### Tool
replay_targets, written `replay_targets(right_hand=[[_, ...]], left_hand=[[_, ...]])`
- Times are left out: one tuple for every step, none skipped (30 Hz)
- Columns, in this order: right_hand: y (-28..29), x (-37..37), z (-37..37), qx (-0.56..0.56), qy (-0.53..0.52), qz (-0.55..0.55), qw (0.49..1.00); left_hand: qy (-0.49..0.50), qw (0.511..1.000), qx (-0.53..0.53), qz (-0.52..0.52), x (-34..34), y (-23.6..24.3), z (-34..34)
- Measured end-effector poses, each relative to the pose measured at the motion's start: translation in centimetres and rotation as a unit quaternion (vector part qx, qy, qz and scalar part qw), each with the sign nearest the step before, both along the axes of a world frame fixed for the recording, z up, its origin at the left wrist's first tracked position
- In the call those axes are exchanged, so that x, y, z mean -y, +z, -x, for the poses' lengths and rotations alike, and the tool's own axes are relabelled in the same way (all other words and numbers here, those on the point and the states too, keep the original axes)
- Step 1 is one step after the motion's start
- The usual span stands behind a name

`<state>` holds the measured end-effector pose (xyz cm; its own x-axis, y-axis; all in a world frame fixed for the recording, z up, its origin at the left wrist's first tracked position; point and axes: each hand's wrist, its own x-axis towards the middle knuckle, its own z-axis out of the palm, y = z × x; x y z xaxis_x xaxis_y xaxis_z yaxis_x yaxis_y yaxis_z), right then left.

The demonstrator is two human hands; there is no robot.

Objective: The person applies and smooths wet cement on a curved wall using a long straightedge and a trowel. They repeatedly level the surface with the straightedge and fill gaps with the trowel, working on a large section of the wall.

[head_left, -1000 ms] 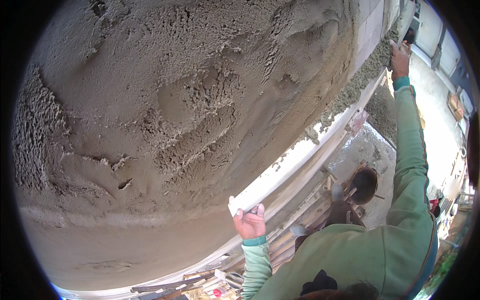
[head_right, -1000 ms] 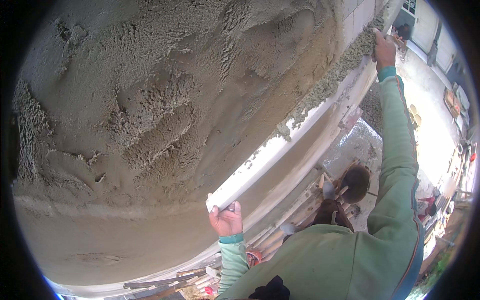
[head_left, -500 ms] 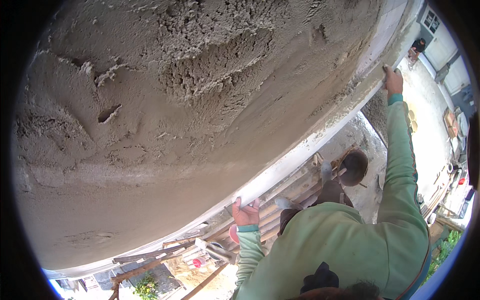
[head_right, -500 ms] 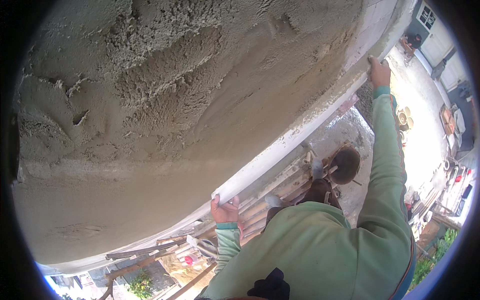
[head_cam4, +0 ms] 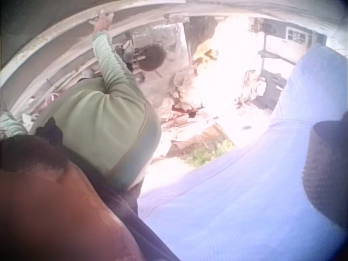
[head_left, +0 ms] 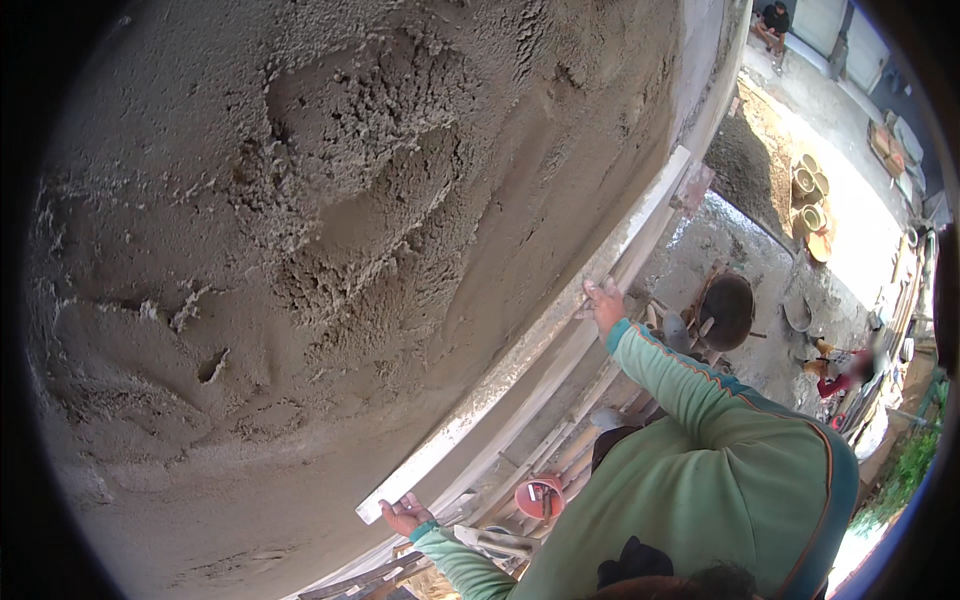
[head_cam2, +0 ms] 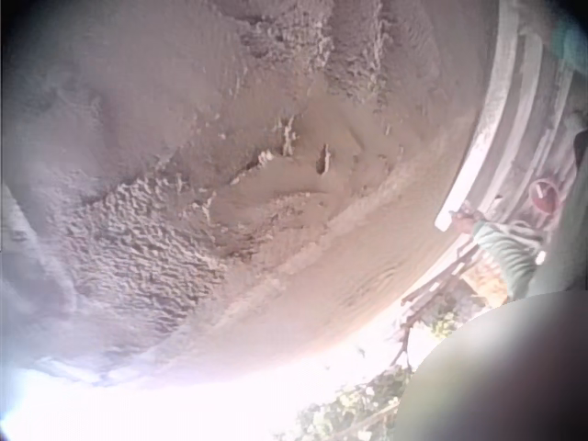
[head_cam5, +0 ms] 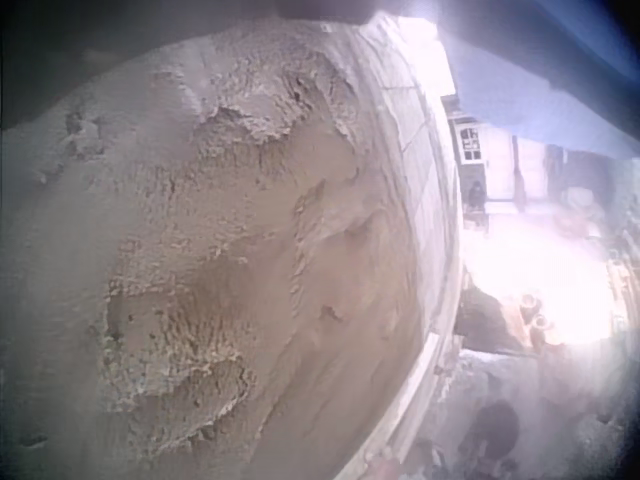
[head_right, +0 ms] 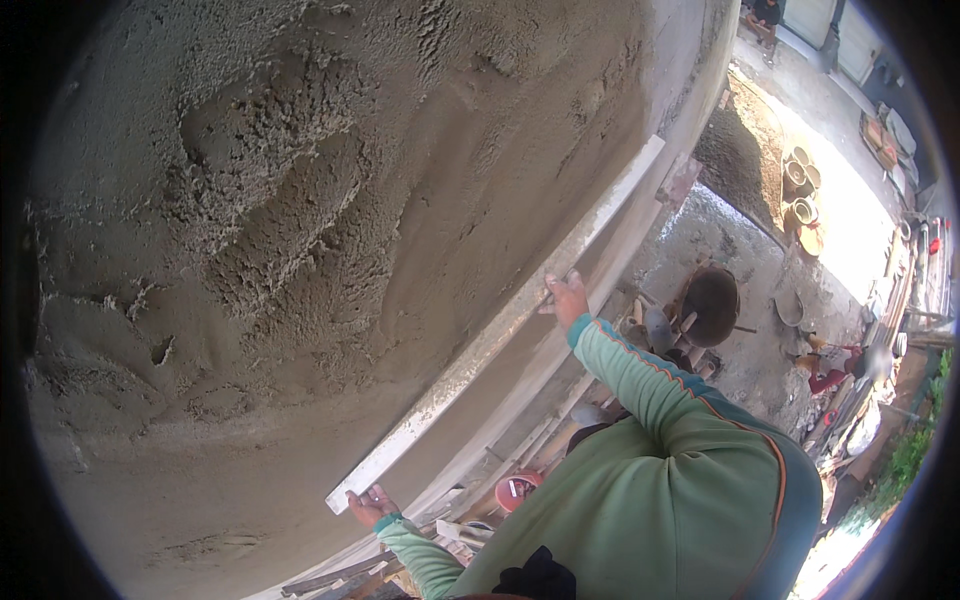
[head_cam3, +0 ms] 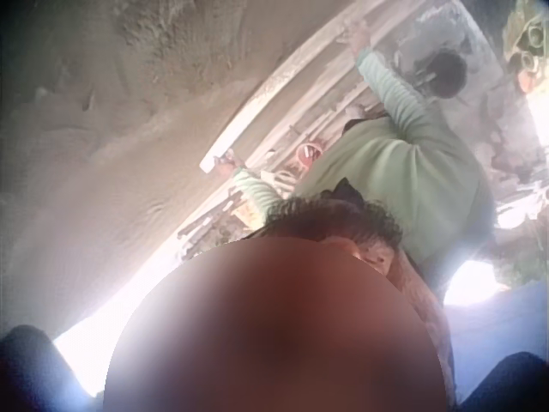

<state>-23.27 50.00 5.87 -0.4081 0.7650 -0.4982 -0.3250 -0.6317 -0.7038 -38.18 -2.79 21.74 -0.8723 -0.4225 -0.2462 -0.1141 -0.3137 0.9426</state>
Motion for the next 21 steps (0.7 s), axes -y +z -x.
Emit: replay_targets(right_hand=[[0.2,0.8,0.6,0.011,-0.002,0.041,0.999],[0.4,1.0,1.1,-0.019,-0.004,0.008,1.000],[0.7,0.9,1.5,-0.027,-0.006,-0.005,1.000],[0.9,0.3,1.8,-0.033,-0.007,-0.018,0.999],[1.2,-0.6,2.0,-0.037,-0.024,-0.038,0.998],[1.5,-1.7,2.0,-0.038,-0.040,-0.058,0.997],[1.8,-2.8,2.0,-0.024,-0.051,-0.055,0.997],[2.1,-4.5,1.6,0.045,-0.042,-0.077,0.995],[2.5,-6.0,1.5,0.040,-0.067,-0.111,0.991],[2.9,-7.6,1.1,0.057,-0.090,-0.118,0.987],[3.4,-9.3,0.7,0.074,-0.113,-0.125,0.983],[3.9,-11.2,0.3,0.076,-0.110,-0.139,0.981],[4.4,-13.2,-0.2,0.077,-0.107,-0.152,0.979],[4.8,-15.4,-0.8,0.071,-0.102,-0.156,0.980],[5.2,-17.8,-1.3,0.079,-0.108,-0.189,0.973],[5.4,-20.4,-1.8,0.080,-0.112,-0.211,0.968],[5.6,-22.9,-2.5,0.083,-0.117,-0.232,0.962],[5.6,-25.2,-3.3,0.094,-0.107,-0.252,0.957],[5.5,-27.4,-4.2,0.106,-0.098,-0.270,0.952],[5.6,-30.0,-4.6,0.120,-0.101,-0.284,0.946],[5.6,-32.6,-5.0,0.134,-0.104,-0.298,0.939]], left_hand=[[-0.009,1.000,-0.010,-0.003,0.7,0.7,0.2],[-0.027,0.999,-0.016,-0.010,1.1,1.5,0.2],[-0.036,0.999,-0.006,0.010,1.2,2.3,0.1],[-0.057,0.998,0.000,0.022,0.9,3.0,-0.2],[-0.070,0.997,0.005,0.036,0.2,3.7,-0.4],[-0.090,0.995,-0.017,0.034,-0.9,4.2,-0.8],[-0.112,0.992,-0.038,0.031,-2.2,4.9,-1.3],[-0.121,0.992,-0.041,0.023,-3.6,5.7,-1.6],[-0.119,0.992,-0.027,0.027,-5.1,6.4,-2.0],[-0.120,0.992,-0.015,0.030,-6.8,6.9,-2.5],[-0.126,0.992,-0.009,0.030,-8.6,7.3,-3.1],[-0.123,0.992,0.004,0.033,-10.5,7.7,-3.6],[-0.124,0.992,0.011,0.034,-12.5,8.1,-4.1],[-0.126,0.991,0.016,0.034,-14.5,8.2,-4.7],[-0.120,0.992,0.025,0.020,-16.5,8.1,-5.2],[-0.116,0.993,0.032,0.006,-18.6,7.9,-5.8],[-0.112,0.993,0.041,-0.010,-20.7,7.6,-6.5],[-0.118,0.992,0.039,-0.019,-22.8,7.2,-6.9],[-0.120,0.991,0.048,-0.028,-24.9,6.9,-7.2],[-0.126,0.990,0.051,-0.040,-27.0,6.8,-7.5],[-0.108,0.991,0.066,-0.051,-28.9,6.8,-8.0]])
